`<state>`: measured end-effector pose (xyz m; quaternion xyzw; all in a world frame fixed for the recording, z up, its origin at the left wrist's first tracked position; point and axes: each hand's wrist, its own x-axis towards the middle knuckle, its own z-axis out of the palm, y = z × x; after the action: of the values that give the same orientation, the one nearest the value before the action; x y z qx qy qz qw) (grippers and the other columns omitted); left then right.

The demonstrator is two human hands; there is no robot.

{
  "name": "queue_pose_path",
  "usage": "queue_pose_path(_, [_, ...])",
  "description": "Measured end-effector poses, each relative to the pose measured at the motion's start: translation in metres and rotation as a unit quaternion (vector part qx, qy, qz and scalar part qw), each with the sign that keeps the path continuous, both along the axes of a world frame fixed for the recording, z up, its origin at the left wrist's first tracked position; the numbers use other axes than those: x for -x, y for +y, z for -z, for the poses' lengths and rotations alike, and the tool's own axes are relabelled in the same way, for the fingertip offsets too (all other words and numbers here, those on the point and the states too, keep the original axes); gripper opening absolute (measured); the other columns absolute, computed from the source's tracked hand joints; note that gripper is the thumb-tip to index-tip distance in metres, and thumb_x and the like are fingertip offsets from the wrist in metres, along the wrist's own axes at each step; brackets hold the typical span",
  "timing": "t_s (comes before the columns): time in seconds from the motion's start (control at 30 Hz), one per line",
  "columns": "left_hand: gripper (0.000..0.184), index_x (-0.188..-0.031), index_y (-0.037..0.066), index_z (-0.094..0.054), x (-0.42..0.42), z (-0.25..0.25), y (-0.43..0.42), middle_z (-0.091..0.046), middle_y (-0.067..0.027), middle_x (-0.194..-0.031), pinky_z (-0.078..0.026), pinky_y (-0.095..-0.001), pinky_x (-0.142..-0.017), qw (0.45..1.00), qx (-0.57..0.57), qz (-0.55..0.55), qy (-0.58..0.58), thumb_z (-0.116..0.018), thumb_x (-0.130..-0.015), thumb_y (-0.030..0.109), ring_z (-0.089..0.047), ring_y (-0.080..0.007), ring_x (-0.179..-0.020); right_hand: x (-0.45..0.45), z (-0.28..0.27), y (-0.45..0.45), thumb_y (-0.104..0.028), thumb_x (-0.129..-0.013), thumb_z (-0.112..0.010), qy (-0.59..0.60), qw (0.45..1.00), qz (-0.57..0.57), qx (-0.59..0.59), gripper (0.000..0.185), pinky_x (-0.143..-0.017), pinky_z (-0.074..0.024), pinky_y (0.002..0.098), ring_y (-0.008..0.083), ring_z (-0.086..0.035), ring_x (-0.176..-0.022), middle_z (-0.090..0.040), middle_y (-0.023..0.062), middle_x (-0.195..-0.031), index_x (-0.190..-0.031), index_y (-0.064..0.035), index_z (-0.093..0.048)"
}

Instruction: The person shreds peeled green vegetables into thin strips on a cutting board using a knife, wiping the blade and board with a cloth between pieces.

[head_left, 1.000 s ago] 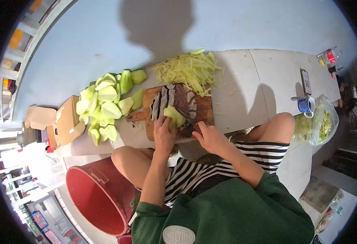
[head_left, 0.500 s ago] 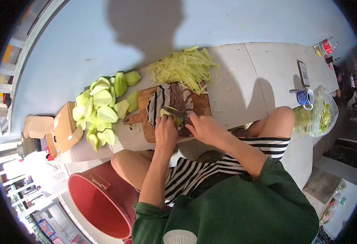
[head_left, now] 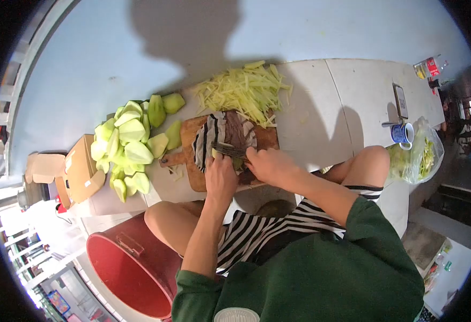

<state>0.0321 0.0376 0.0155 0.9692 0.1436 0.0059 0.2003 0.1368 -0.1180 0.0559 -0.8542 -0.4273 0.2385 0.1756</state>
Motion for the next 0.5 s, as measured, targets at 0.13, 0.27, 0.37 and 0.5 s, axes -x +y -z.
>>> queue_pose_path(0.13, [0.016,-0.090,-0.004,-0.070,0.002,0.004,0.000,-0.064,-0.0220,-0.099,-0.055,-0.0469,-0.082,1.000,-0.020,0.021,-0.005,-0.065,-0.076,0.000,-0.061,-0.0421,-0.094,0.004,-0.001,0.002,-0.030,-0.099,-0.059,0.023,1.000,-0.004,-0.006,0.032,-0.062,-0.0551,0.0568,0.0464,-0.069,-0.070,-0.069,0.0237,-0.074,-0.104,0.0003,-0.052])
queue_pose_path(0.27, [0.018,-0.092,-0.003,-0.071,-0.001,-0.009,-0.001,-0.064,-0.0207,-0.102,-0.057,-0.0458,-0.078,1.000,-0.017,0.007,0.012,-0.065,-0.076,0.000,-0.061,-0.0415,-0.093,-0.003,-0.003,-0.001,-0.029,-0.099,-0.058,0.027,0.999,-0.002,0.022,0.031,-0.061,-0.0549,0.0564,0.0466,-0.068,-0.070,-0.068,0.0256,-0.074,-0.104,0.0009,-0.052])
queue_pose_path(0.37, [0.020,-0.094,-0.003,-0.070,0.004,0.011,0.001,-0.063,-0.0206,-0.105,-0.055,-0.0450,-0.081,0.998,-0.025,0.023,-0.046,-0.065,-0.075,-0.001,-0.060,-0.0407,-0.095,0.005,-0.033,0.002,-0.029,-0.099,-0.059,0.024,1.000,-0.013,0.007,0.031,-0.060,-0.0548,0.0555,0.0465,-0.068,-0.070,-0.067,0.0262,-0.073,-0.103,0.0015,-0.052])
queue_pose_path(0.5, [0.024,-0.098,-0.002,-0.070,0.002,-0.007,-0.001,-0.064,-0.0202,-0.108,-0.054,-0.0443,-0.086,1.000,-0.007,0.002,0.017,-0.065,-0.075,-0.001,-0.059,-0.0412,-0.098,0.007,-0.002,-0.004,-0.029,-0.099,-0.059,0.031,0.999,0.003,0.016,0.031,-0.060,-0.0547,0.0553,0.0464,-0.068,-0.069,-0.067,0.0255,-0.071,-0.103,0.0016,-0.052])
